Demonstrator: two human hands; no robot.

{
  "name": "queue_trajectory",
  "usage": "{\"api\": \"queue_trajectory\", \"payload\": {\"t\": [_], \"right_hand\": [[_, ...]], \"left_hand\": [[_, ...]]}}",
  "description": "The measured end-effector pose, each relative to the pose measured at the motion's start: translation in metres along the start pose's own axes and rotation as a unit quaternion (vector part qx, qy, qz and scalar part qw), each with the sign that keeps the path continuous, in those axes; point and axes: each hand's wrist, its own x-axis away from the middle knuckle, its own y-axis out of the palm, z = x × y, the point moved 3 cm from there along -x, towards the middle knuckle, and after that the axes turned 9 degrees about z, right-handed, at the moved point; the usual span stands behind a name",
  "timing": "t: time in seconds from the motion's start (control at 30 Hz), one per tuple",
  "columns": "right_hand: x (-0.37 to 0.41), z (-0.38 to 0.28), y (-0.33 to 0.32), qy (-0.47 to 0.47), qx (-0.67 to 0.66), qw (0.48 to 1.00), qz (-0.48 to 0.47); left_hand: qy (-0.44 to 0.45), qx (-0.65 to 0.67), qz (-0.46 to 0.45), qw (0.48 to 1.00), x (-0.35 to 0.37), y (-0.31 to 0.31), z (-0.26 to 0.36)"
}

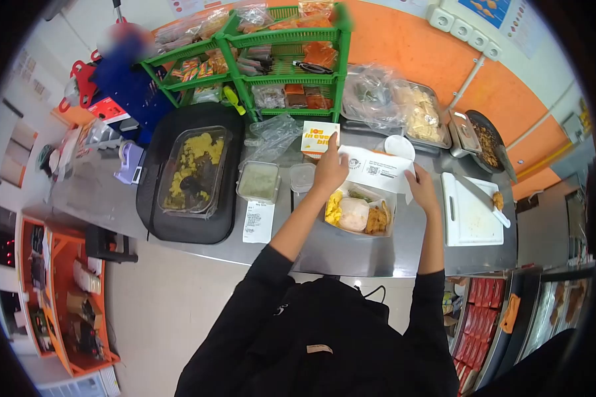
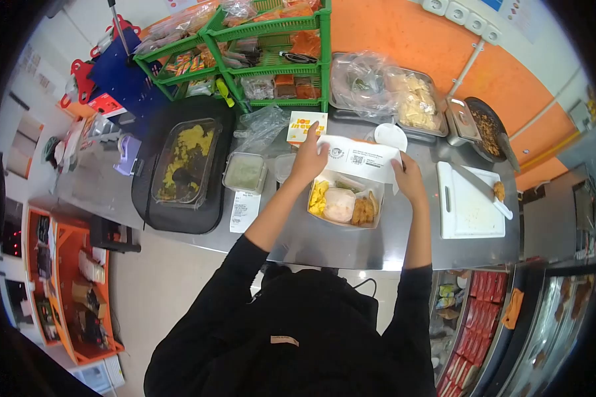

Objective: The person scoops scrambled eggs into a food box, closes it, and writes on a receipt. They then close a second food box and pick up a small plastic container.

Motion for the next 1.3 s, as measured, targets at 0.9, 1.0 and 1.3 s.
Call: {"api": "queue_trajectory", "payload": {"t": [0.9, 1.0, 1.3], "right_hand": [[0.086, -0.024, 0.024, 0.069, -0.135, 0.988, 0.032], [0.088, -0.006, 0.030, 0.057, -0.174, 0.983, 0.002], [0.106, 0.007, 0.034, 0.041, -0.260, 0.964, -0.043]], "left_hand": [[-0.085, 0.124, 0.043, 0.988, 0.107, -0.013, -0.011], [-0.093, 0.141, 0.038, 0.985, 0.107, -0.014, -0.013], [-0.019, 0.183, -0.004, 0.983, 0.121, -0.006, -0.050]]}}
